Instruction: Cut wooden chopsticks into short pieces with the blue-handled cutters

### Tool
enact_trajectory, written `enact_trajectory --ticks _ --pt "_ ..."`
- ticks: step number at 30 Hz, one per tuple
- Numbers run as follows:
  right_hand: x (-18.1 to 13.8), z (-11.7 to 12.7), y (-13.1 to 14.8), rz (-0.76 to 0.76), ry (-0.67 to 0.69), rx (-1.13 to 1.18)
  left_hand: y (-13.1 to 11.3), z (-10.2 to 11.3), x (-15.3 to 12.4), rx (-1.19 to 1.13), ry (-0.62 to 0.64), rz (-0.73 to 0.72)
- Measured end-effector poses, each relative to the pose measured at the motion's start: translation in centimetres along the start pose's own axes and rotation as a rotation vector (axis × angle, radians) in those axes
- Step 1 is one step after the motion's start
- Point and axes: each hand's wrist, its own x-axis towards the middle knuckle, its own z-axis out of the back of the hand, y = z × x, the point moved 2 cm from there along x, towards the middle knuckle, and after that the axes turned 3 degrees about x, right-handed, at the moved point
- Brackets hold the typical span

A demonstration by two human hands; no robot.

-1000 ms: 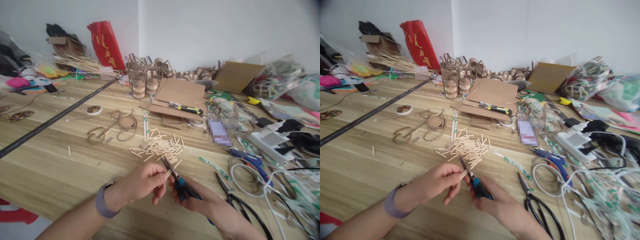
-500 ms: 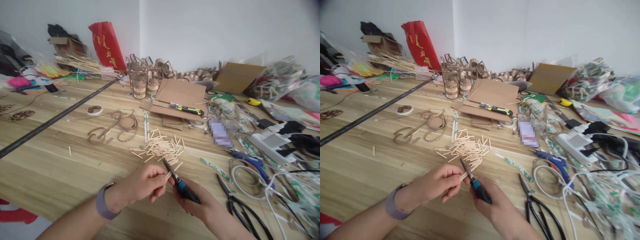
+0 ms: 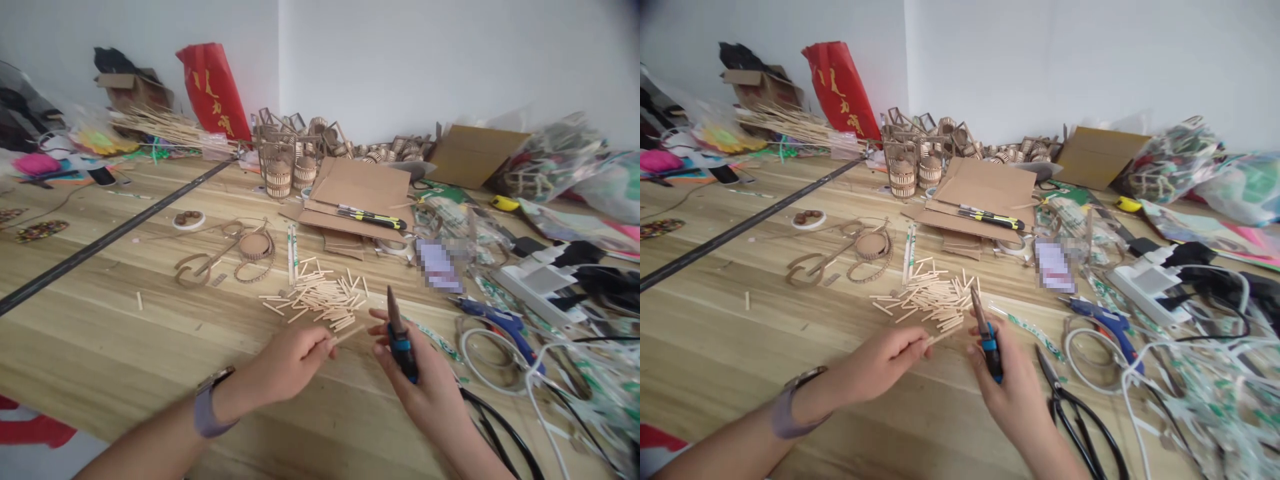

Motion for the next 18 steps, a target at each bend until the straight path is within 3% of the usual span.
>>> enact_trajectory --ticks 3,6,18 --pt "-0.3 -0.8 0.4 0.155 0.045 -0.088 0.1 -1.2 0.0 0.11 0.015 -0.05" --pt "-0.6 -1.8 0.7 0.209 0.097 -0.167 -0.3 -1.9 -0.1 0.192 -0.016 -0.105" --pt "-0.8 -3.4 0.4 0.074 0.129 -0.378 -1.3 -3.2 -0.4 0.773 -0.014 -0.02"
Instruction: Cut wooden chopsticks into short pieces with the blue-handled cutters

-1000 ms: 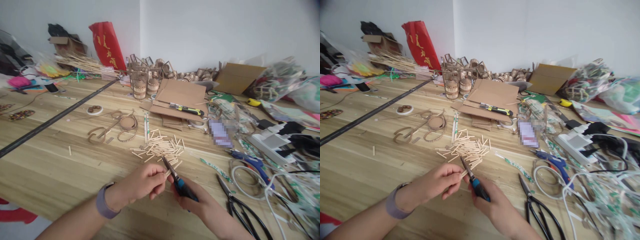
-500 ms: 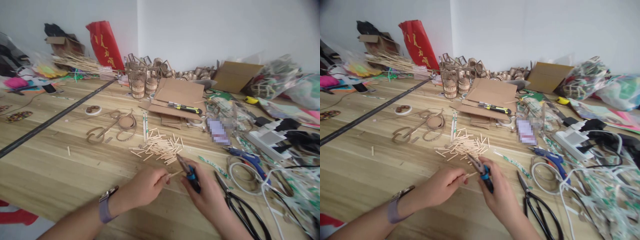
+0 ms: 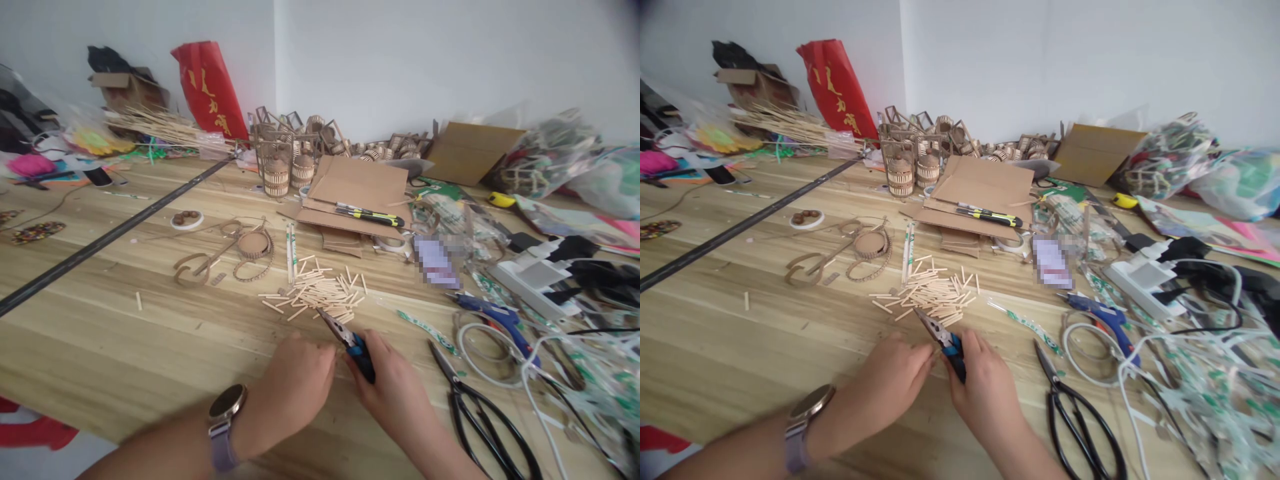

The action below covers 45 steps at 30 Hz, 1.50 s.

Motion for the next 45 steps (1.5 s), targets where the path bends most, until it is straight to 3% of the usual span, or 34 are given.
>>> enact_trajectory --ticks 4,7,9,12,14,20,26,31,36,38,41,43,45 --pt "0.1 -0.6 0.4 -0.056 0.012 -0.079 -0.7 -0.2 -0.1 0.062 0.028 0.012" --pt "0.5 -0.1 0.3 -0.082 0.033 0.001 -0.1 0.1 0.0 -0.053 -0.016 0.018" --pt "0.7 0.8 0.0 -0.057 0.098 0.175 1.0 0.4 0.1 -0.296 -0.009 -0.013" --pt "1.0 2.4 -0.5 -0.027 0.16 0.482 2.6 0.5 0.4 -0.818 0.162 -0.03" --pt "1.0 3.2 -0.8 -0.049 0.147 0.607 3.2 0.4 0.6 -0.987 0.238 -0.04" --pt "0.8 2.6 -0.7 -0.078 0.19 0.594 2.4 0.5 0.7 -0.783 0.134 -0.044" --pt "0.1 1.3 -1.1 -0.166 0.247 0.923 2.6 0.4 0.6 -0.802 0.171 -0.118" --pt "-0.3 0.8 -1.0 -0.187 0.368 1.258 2.4 0.6 0.5 -1.015 0.271 -0.22" --pt "-0.5 0.7 -0.9 -0.154 0.37 1.329 2.2 0.3 0.3 -1.253 0.353 -0.149" --pt "-0.6 0.8 -0.8 -0.106 0.375 1.382 2.1 0.2 0.4 -1.368 0.354 -0.165" --pt "-0.4 1.6 -0.7 -0.011 0.323 1.498 2.3 0.3 0.8 -1.536 0.259 -0.123" --pt "-0.2 2.2 -0.6 -0.014 0.292 1.431 2.5 0.1 1.1 -1.582 0.181 -0.031" --pt "-0.1 2.6 -0.4 -0.048 0.293 1.174 2.4 -0.5 1.3 -1.574 0.163 0.038"
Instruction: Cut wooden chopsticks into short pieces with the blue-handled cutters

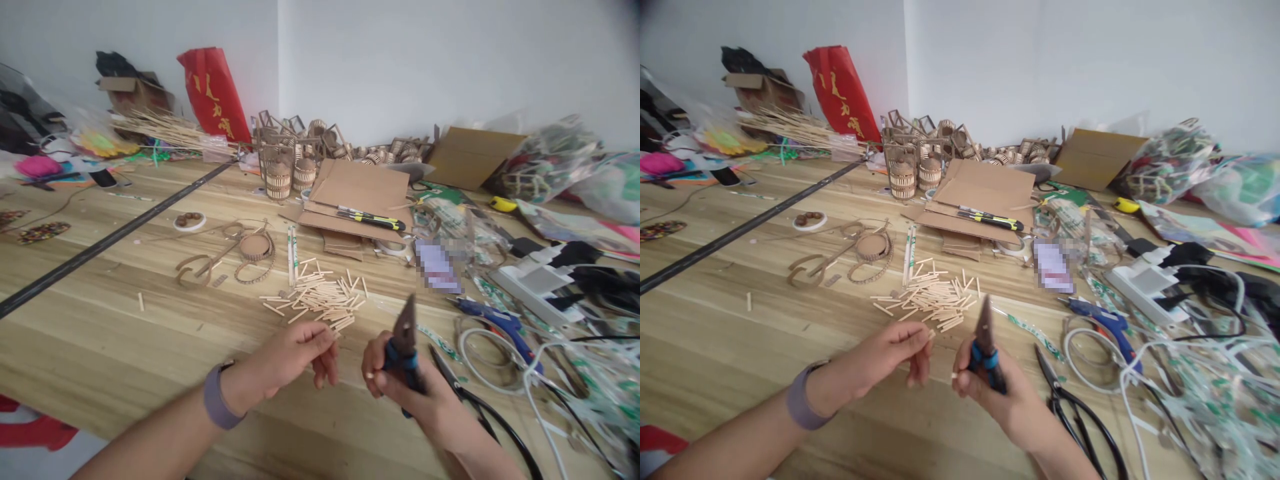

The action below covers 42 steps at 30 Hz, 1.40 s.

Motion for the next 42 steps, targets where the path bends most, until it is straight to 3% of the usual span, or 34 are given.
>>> enact_trajectory --ticks 4,7,13,21,27,32,36,42 --pt "0.2 -1.0 0.1 -0.089 -0.011 -0.527 1.7 -0.8 0.3 0.032 0.013 0.03" --pt "0.5 -1.4 -0.4 -0.136 -0.089 -0.672 2.5 -1.2 0.2 0.061 0.022 0.047" --pt "0.9 -0.3 -0.3 -0.098 -0.22 -0.601 2.3 -1.5 0.1 -0.041 0.11 0.178" --pt "0.8 -0.5 -0.4 -0.039 -0.273 -0.445 1.6 -1.4 -0.1 -0.025 0.064 0.145" --pt "1.0 -0.8 -0.8 -0.001 -0.381 -0.398 1.0 -1.6 0.0 -0.167 0.054 0.219" --pt "0.7 -1.3 -1.0 0.042 -0.396 -0.546 1.1 -1.3 0.4 -0.259 -0.086 0.165" --pt "0.4 -2.1 -1.9 0.089 -0.337 -0.617 1.5 -1.3 0.7 -0.313 -0.104 0.114" --pt "0.2 -2.3 -2.7 0.072 -0.353 -0.689 2.0 -1.2 0.9 -0.297 -0.129 0.111"
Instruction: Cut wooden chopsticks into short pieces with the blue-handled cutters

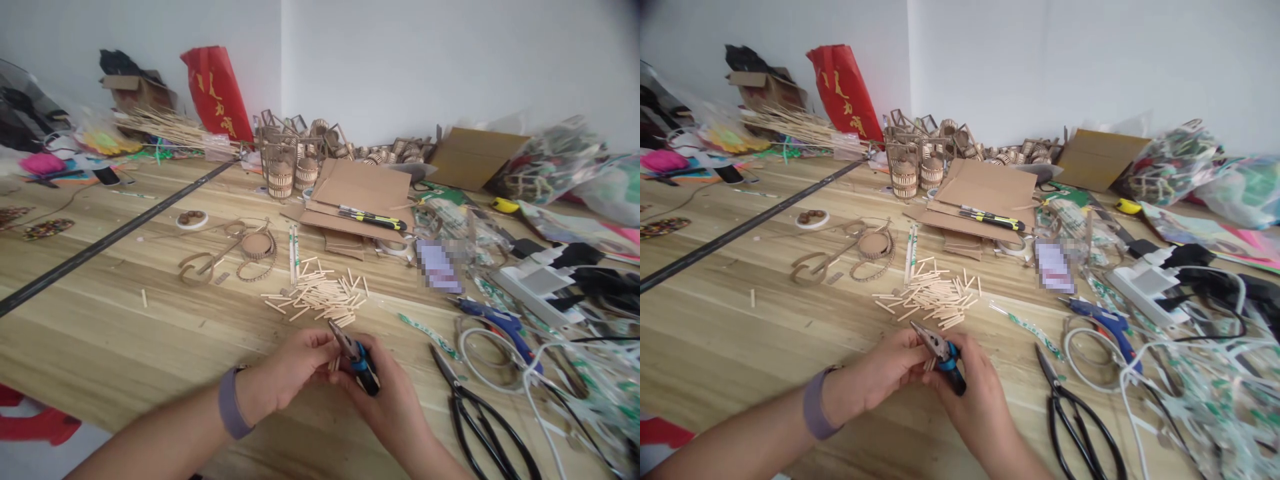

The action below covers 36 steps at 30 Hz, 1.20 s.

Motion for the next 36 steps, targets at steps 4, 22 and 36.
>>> enact_trajectory --ticks 4,22,36 --pt "0.3 0.1 0.3 0.076 0.012 0.044 -0.5 0.0 -0.2 0.121 0.001 -0.072" --pt "1.4 2.0 -0.7 -0.08 -0.061 -0.093 -5.4 3.1 -0.6 1.099 -0.564 -0.457" --pt "1.8 2.3 -0.5 -0.062 0.025 -0.131 -11.4 6.4 6.2 1.814 -0.766 0.037"
